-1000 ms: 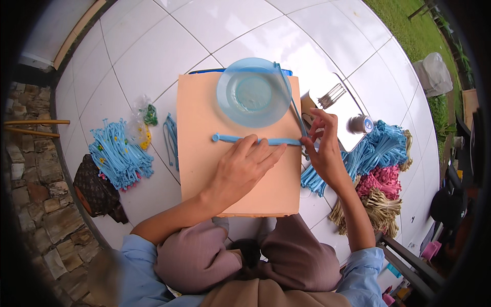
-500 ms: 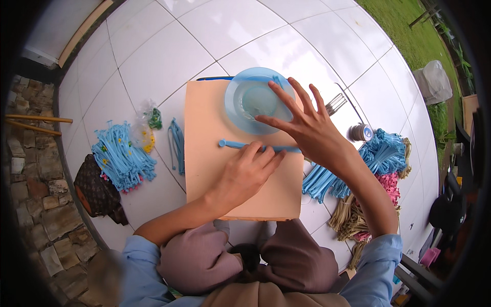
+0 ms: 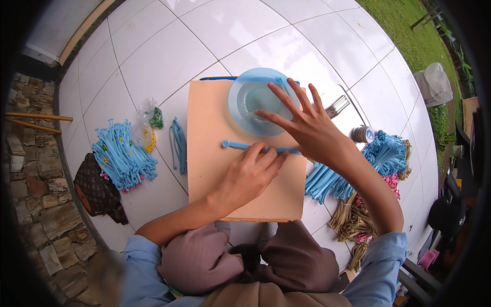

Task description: The person prepares blue shoe straps by applying a substance from a container, folding the straps over, and smoothing them against a flat surface.

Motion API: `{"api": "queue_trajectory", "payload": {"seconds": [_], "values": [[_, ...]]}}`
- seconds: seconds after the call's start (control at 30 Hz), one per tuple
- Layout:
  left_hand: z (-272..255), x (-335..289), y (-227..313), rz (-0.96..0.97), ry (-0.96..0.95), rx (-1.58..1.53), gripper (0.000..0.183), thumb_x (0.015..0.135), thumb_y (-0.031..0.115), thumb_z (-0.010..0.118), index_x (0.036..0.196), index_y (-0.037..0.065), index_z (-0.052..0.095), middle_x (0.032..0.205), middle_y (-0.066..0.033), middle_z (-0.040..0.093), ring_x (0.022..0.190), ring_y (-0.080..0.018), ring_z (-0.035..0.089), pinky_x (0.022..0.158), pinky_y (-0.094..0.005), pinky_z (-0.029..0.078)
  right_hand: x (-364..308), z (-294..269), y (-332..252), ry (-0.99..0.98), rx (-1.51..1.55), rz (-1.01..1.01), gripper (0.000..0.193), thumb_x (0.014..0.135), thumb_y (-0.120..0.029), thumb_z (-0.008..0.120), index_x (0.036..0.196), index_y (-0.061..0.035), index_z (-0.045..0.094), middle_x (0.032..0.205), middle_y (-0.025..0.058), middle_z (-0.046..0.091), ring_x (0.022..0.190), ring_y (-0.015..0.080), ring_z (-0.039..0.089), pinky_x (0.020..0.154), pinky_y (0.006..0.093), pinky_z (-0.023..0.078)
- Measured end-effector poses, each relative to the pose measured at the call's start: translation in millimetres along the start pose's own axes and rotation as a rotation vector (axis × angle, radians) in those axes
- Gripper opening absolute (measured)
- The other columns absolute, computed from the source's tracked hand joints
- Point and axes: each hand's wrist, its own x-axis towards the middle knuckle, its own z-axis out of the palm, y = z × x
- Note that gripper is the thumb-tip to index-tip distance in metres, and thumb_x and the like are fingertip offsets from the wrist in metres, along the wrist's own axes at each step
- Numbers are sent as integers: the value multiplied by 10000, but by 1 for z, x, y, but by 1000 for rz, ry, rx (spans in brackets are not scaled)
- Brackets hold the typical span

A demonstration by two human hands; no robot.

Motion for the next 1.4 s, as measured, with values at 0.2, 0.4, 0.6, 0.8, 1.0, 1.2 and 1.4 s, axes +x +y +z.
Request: {"api": "queue_trajectory", "payload": {"seconds": [0.2, 0.4, 0.6, 0.8, 1.0, 1.2, 1.4], "values": [[-2, -1, 0, 19, -20, 34, 448, 783, 270, 643, 1193, 111, 561, 1031, -37, 525, 1041, -210, 469, 910, -262, 431, -35, 2, -9, 165, 74, 169, 743, 714, -6, 623, 1366, -252, 363, 1434, 161, 246, 1271, 369, 336, 1046, 569, 269], [-4, 0, -1, 27, 2, 10, 435, 775, 260, 653, 1175, 111, 570, 1081, -28, 538, 1045, -206, 476, 864, -254, 459, -67, 48, -11, 488, 192, 195, 485, 700, -20, 653, 1119, -262, 628, 1240, 99, 393, 1122, 326, 396, 989, 479, 362], [-8, 0, -3, 23, -29, -6, 456, 762, 252, 664, 1187, 111, 577, 1119, -24, 539, 1032, -202, 486, 826, -246, 475, -70, 58, -10, 563, 260, 169, 397, 663, -2, 726, 971, -252, 694, 1228, 84, 401, 1168, 303, 342, 967, 390, 364], [-9, 1, -3, 23, -48, -30, 465, 757, 240, 666, 1191, 104, 574, 1122, -33, 535, 1026, -206, 489, 823, -251, 476, -69, 63, -10, 600, 282, 140, 329, 732, -45, 668, 958, -282, 690, 1227, 29, 440, 1099, 256, 384, 946, 417, 353], [-10, 1, -4, 16, -37, -61, 460, 753, 230, 671, 1182, 95, 576, 1111, -41, 538, 1016, -213, 494, 819, -258, 480, -68, 63, -8, 579, 242, 121, 346, 718, -51, 672, 969, -289, 687, 1233, 12, 454, 1085, 250, 400, 940, 434, 358], [-9, 3, -3, 16, -37, -61, 466, 746, 217, 677, 1184, 93, 574, 1107, -41, 539, 1015, -212, 495, 814, -258, 484, -71, 63, -4, 550, 198, 105, 350, 712, -44, 673, 958, -292, 692, 1224, 22, 458, 1082, 253, 410, 926, 423, 378], [-7, 0, -6, 11, -2, -82, 456, 740, 169, 681, 1174, 79, 575, 1088, -46, 547, 995, -220, 504, 810, -266, 484, -68, 73, -12, 697, 724, 359, 428, 753, 6, 662, 1142, -88, 511, 1131, 115, 493, 1002, 280, 472, 875, 375, 419]]}}
